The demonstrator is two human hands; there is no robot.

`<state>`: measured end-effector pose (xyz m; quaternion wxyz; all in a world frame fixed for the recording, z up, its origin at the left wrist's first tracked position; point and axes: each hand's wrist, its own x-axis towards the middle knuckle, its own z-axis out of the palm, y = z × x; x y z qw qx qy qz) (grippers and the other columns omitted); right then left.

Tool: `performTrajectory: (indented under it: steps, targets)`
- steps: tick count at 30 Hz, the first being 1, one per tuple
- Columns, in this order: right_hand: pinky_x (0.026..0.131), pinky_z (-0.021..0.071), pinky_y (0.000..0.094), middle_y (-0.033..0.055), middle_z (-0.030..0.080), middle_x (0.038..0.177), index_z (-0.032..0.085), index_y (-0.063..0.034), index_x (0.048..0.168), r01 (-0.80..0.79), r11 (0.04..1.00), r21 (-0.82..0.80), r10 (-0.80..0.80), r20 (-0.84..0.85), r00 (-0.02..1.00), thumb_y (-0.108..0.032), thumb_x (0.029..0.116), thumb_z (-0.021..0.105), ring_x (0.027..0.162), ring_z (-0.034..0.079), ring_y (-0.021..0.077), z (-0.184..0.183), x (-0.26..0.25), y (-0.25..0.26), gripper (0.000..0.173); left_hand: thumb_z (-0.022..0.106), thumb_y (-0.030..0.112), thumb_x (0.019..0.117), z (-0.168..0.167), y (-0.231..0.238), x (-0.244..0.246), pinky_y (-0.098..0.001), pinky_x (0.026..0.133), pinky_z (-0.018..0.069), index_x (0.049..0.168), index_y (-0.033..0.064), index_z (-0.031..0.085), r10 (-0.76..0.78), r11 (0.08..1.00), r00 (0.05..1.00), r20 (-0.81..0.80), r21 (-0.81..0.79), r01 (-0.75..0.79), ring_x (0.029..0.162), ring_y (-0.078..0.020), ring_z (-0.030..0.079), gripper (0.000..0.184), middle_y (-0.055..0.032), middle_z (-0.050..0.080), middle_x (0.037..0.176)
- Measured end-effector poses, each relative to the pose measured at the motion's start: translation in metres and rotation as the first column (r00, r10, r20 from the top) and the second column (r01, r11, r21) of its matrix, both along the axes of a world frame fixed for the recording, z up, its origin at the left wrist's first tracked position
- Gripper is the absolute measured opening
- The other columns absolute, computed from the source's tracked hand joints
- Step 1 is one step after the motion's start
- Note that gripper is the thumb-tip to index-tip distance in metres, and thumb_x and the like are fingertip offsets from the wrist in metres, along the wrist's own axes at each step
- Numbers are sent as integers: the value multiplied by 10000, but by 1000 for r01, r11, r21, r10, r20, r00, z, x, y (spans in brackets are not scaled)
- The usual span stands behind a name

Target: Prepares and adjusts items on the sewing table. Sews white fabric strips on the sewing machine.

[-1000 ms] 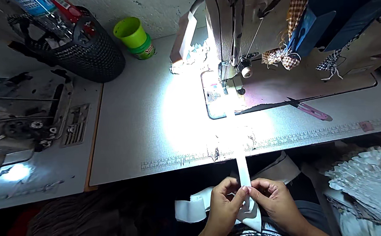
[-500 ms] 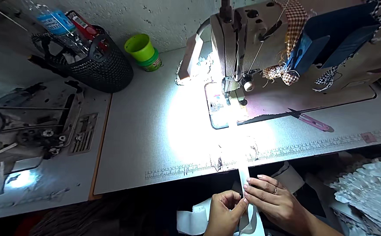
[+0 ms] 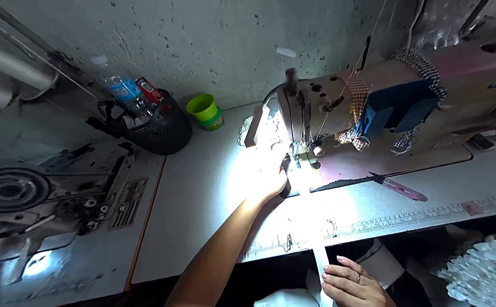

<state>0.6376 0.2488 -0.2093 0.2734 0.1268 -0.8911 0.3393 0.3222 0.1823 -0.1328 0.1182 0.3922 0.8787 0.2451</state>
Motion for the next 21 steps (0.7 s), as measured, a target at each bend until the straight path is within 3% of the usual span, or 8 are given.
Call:
performTrajectory:
  steps: [2,5,8,10,12,15,18,21]
  targets:
    - [1195,338,355,66,771,1094,770,-66,1035,7,1000,-8,-7,19,1000,-61,1005,592,1219,647,166,0,1,0,181,489,35,999,1,10,-17,-550,1065,411,1285,-3,666,-74,997,990,-121,15,76,1286,-365,538,339,-220,597,1355]
    - [1194,340,364,72,770,1097,769,-61,1041,2,1000,-14,-1,34,999,-54,1000,596,1213,650,172,1,2,-1,178,531,-30,952,9,14,-33,-573,1105,344,1184,-52,704,-92,984,983,-158,134,113,1334,-450,463,290,-295,557,1367]
    - [1191,344,364,71,770,1100,768,-62,1041,-1,1000,-9,1,32,999,-54,998,599,1213,650,172,2,2,-1,175,491,-58,971,14,12,-33,-507,1110,398,1319,-83,611,19,974,988,-156,225,17,1324,-402,502,369,-287,548,1376]
    - [1195,340,357,66,769,1105,768,-66,1043,11,1000,-14,-11,28,1000,-58,998,600,1221,645,170,1,2,-1,174,474,-64,966,10,9,-19,-471,1066,435,1181,-94,643,96,938,977,-188,345,-26,1229,-353,573,275,-266,623,1237]
    - [1199,336,348,57,767,1106,766,-73,1037,25,1000,-19,-24,18,1000,-62,994,605,1227,639,160,-1,2,-2,167,466,-43,981,3,3,-6,-431,986,495,1082,-47,704,51,937,985,-163,348,9,1109,-271,648,258,-192,695,1129]
    - [1193,353,346,41,765,1101,757,-86,1026,28,1000,-7,-28,-24,999,-85,998,597,1220,641,150,-4,1,-3,162,414,-8,1023,-3,-1,-4,-463,960,491,1171,-31,695,-37,981,998,-47,188,45,1096,-285,642,318,-199,688,1145]
    - [1188,357,346,38,764,1102,755,-87,1031,41,999,0,-41,-38,998,-84,1001,590,1216,641,145,-3,0,-3,167,438,-41,956,-5,2,-13,-549,1042,400,1172,-42,695,-17,978,985,-173,200,52,1200,-363,575,336,-240,653,1173]
    - [1191,353,345,34,761,1112,752,-90,1042,51,999,1,-51,-28,998,-83,1002,589,1223,637,140,-3,1,-4,168,459,-69,950,3,5,-8,-396,953,483,1021,-30,723,4,936,979,-204,345,68,1046,-221,647,276,-154,706,1025]
